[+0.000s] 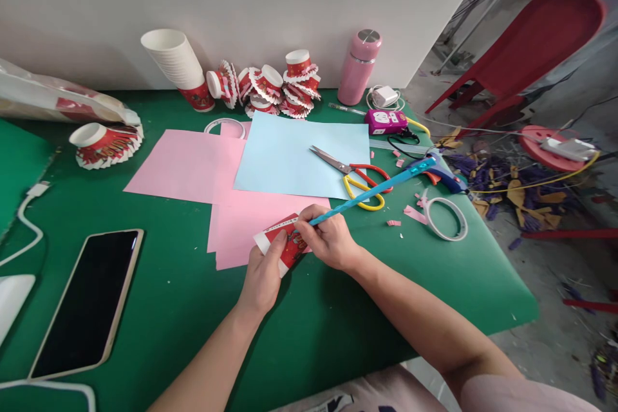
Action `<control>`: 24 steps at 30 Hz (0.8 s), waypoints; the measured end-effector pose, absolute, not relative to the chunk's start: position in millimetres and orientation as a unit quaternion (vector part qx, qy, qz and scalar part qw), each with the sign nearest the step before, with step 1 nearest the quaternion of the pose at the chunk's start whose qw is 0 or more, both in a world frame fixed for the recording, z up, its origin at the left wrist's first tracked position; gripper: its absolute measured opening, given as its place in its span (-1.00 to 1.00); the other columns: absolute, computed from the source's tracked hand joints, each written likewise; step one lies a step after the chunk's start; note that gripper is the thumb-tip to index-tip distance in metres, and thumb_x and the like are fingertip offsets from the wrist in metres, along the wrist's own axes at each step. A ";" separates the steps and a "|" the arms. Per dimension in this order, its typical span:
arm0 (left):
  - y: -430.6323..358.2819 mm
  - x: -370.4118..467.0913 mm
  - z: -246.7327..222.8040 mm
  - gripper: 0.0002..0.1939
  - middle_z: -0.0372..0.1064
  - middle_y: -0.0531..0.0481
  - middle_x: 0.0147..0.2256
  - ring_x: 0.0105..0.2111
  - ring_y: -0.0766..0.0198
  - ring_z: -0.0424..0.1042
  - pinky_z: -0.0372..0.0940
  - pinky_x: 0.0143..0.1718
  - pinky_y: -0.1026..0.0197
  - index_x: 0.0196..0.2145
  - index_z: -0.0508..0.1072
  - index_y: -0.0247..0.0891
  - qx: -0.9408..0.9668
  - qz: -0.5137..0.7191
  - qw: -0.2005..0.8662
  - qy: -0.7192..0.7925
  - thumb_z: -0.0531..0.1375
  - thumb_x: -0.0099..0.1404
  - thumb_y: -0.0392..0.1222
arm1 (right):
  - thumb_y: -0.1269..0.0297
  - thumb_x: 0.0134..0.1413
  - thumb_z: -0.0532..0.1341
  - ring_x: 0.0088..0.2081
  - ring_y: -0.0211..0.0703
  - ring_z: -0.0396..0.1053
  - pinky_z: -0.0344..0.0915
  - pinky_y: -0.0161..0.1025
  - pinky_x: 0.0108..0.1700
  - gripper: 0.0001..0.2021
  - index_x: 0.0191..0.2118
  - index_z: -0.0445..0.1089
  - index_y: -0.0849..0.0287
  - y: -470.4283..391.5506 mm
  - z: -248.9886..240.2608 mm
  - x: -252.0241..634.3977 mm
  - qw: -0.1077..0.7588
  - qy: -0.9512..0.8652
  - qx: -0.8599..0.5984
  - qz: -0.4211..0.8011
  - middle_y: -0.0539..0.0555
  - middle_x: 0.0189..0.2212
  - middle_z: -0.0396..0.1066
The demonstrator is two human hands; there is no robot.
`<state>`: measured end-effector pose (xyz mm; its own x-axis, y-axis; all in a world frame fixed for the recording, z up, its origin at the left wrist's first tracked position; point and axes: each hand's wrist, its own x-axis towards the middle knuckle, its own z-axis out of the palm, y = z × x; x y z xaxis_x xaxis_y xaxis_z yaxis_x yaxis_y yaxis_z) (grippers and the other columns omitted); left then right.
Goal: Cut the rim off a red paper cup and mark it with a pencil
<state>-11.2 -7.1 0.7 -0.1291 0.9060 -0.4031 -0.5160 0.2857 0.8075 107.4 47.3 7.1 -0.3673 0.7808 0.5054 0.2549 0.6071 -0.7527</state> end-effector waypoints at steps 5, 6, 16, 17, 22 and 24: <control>-8.9 -12.0 -1.3 -0.70 0.50 -0.07 -0.23 -0.19 0.16 0.45 0.33 -0.22 0.23 -0.23 0.50 -0.29 0.212 0.558 0.627 0.500 0.21 0.14 -0.05 | 0.30 0.13 0.03 -0.56 -0.31 0.30 0.24 -0.38 -0.51 -0.83 -0.45 0.24 0.16 46.2 6.7 107.9 0.429 -0.768 -0.362 0.310 0.01 -0.56 0.36; -9.1 -12.1 -1.6 -0.69 0.50 -0.07 -0.23 -0.19 0.15 0.45 0.34 -0.22 0.22 -0.22 0.50 -0.28 0.213 0.557 0.627 0.502 0.21 0.14 -0.05 | 0.30 0.13 0.03 -0.56 -0.31 0.31 0.24 -0.38 -0.51 -0.84 -0.45 0.24 0.16 46.0 6.7 107.8 0.427 -0.766 -0.364 0.313 0.01 -0.56 0.35; -9.6 -12.6 -5.9 -0.70 0.50 -0.07 -0.25 -0.19 0.14 0.44 0.32 -0.19 0.19 -0.23 0.50 -0.28 0.229 0.557 0.624 0.498 0.21 0.13 -0.05 | 0.26 0.15 0.03 -0.55 -0.30 0.32 0.25 -0.38 -0.49 -0.82 -0.44 0.25 0.17 45.0 6.8 106.9 0.409 -0.760 -0.382 0.332 0.02 -0.54 0.37; -9.7 -12.6 -5.9 -0.70 0.50 -0.08 -0.25 -0.19 0.13 0.44 0.32 -0.19 0.19 -0.24 0.50 -0.29 0.226 0.558 0.623 0.500 0.22 0.13 -0.05 | 0.26 0.15 0.02 -0.55 -0.30 0.33 0.25 -0.38 -0.49 -0.82 -0.43 0.25 0.17 44.8 6.7 106.8 0.408 -0.757 -0.383 0.336 0.02 -0.54 0.36; -9.1 -10.5 0.6 -0.71 0.51 -0.07 -0.28 -0.21 0.15 0.45 0.31 -0.20 0.21 -0.26 0.50 -0.30 0.194 0.561 0.628 0.504 0.23 0.11 -0.05 | 0.29 0.13 0.03 -0.57 -0.30 0.31 0.24 -0.38 -0.52 -0.85 -0.44 0.23 0.17 43.7 7.2 105.5 0.420 -0.748 -0.381 0.344 0.00 -0.57 0.34; -8.0 -9.5 4.1 -0.68 0.51 -0.08 -0.28 -0.22 0.15 0.46 0.31 -0.20 0.21 -0.27 0.50 -0.32 0.180 0.566 0.633 0.496 0.21 0.11 -0.02 | 0.30 0.12 0.04 -0.58 -0.30 0.29 0.23 -0.38 -0.53 -0.85 -0.45 0.22 0.17 43.7 7.5 105.3 0.424 -0.749 -0.379 0.339 0.00 -0.58 0.34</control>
<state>-9.5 -8.0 4.1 -0.1336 0.8956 -0.4244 -0.5382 0.2941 0.7899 105.3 43.7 7.5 -0.3521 0.8561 0.3784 0.2809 0.4823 -0.8297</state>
